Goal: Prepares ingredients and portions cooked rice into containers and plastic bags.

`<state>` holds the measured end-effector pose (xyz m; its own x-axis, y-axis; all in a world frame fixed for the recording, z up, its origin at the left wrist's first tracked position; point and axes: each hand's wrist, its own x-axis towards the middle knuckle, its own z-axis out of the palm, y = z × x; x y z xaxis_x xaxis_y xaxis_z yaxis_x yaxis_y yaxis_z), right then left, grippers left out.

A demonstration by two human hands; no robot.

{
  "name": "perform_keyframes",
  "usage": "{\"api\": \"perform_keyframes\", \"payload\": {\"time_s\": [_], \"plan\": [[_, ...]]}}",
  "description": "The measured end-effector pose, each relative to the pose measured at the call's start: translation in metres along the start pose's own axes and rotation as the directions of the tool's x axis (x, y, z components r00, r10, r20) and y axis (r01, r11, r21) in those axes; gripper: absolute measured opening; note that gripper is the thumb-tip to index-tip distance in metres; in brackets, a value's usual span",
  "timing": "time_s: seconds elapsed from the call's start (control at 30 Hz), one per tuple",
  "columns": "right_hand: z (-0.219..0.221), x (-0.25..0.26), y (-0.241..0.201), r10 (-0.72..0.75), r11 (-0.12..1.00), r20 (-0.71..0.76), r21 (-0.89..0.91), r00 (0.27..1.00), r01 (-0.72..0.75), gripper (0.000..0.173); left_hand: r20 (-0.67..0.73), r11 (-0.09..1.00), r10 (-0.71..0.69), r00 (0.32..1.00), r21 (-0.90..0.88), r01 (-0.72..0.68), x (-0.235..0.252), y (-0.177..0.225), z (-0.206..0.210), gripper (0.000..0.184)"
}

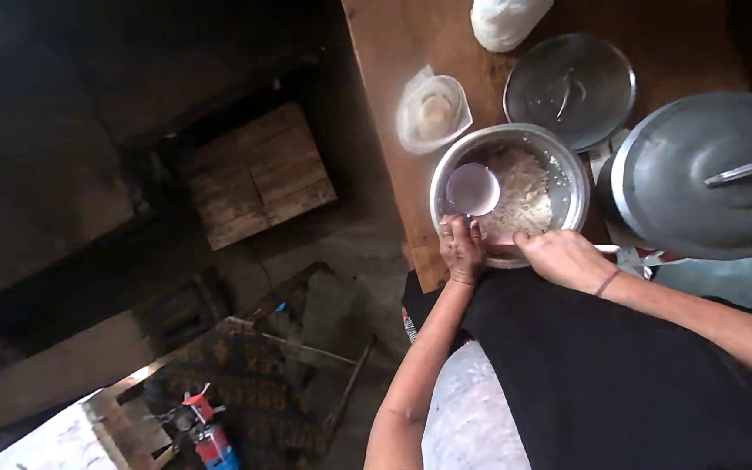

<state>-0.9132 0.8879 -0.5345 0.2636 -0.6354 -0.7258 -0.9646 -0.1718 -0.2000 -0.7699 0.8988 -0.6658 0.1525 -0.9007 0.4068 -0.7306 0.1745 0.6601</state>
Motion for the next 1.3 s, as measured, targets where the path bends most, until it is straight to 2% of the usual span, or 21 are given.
{"api": "perform_keyframes", "payload": {"time_s": [0.13, 0.2, 0.3, 0.4, 0.5, 0.73, 0.83, 0.9, 0.97, 1.03, 1.1, 1.2, 1.3], "plan": [[-0.021, 0.014, 0.034, -0.013, 1.000, 0.039, -0.012, 0.999, 0.014, 0.020, 0.019, 1.000, 0.028, 0.999, -0.013, -0.028, 0.003, -0.002, -0.004, 0.046], [-0.035, 0.026, 0.047, 0.023, 0.998, -0.073, -0.061, 0.997, -0.027, 0.016, 0.022, 0.999, 0.036, 0.999, -0.023, -0.035, 0.002, -0.003, -0.004, 0.053], [-0.041, 0.040, 0.045, 0.099, 0.987, -0.110, -0.115, 0.989, -0.111, 0.017, 0.024, 0.999, 0.026, 0.999, -0.030, -0.025, 0.000, -0.003, -0.005, 0.054], [-0.019, 0.033, 0.040, -0.011, 0.983, -0.080, -0.186, 0.997, -0.004, 0.014, 0.012, 1.000, 0.019, 1.000, -0.008, -0.018, 0.000, -0.002, -0.004, 0.053], [-0.008, 0.023, 0.037, -0.036, 0.992, 0.023, -0.119, 0.999, 0.038, 0.016, 0.009, 0.999, 0.033, 0.999, 0.012, -0.033, 0.002, -0.003, -0.003, 0.051], [-0.010, 0.002, 0.024, -0.071, 0.994, 0.080, -0.075, 0.994, 0.077, 0.020, 0.025, 0.998, 0.051, 0.998, 0.028, -0.052, 0.006, -0.006, -0.003, 0.046], [-0.019, 0.005, 0.035, -0.132, 0.990, 0.070, -0.042, 0.989, 0.135, 0.018, 0.045, 0.999, 0.039, 0.998, 0.009, -0.040, 0.005, -0.006, -0.004, 0.044], [-0.033, 0.019, 0.047, -0.124, 0.991, 0.020, -0.048, 0.992, 0.124, 0.016, 0.041, 0.999, 0.040, 0.998, -0.013, -0.039, 0.008, -0.006, -0.004, 0.044], [-0.041, 0.037, 0.047, -0.047, 0.997, -0.111, -0.067, 0.993, 0.039, 0.016, 0.032, 0.998, 0.041, 0.999, -0.040, -0.039, 0.008, -0.005, -0.003, 0.046], [-0.031, 0.053, 0.039, 0.058, 0.996, -0.237, -0.049, 0.970, -0.072, 0.019, 0.030, 0.997, 0.044, 0.999, -0.062, -0.042, 0.007, -0.006, -0.002, 0.048], [-0.005, 0.059, 0.031, 0.081, 0.995, -0.325, -0.032, 0.942, -0.096, 0.025, 0.017, 0.997, 0.043, 0.999, -0.071, -0.042, 0.008, -0.006, 0.000, 0.050], [0.021, 0.048, 0.018, 0.065, 0.997, -0.276, -0.018, 0.959, -0.073, 0.026, 0.022, 0.997, 0.036, 0.999, -0.075, -0.034, 0.005, -0.007, 0.000, 0.049], [0.011, 0.037, 0.011, 0.082, 0.996, -0.151, -0.005, 0.985, -0.084, 0.021, 0.010, 0.994, 0.043, 0.999, -0.097, -0.042, 0.006, -0.008, 0.000, 0.049]]}}
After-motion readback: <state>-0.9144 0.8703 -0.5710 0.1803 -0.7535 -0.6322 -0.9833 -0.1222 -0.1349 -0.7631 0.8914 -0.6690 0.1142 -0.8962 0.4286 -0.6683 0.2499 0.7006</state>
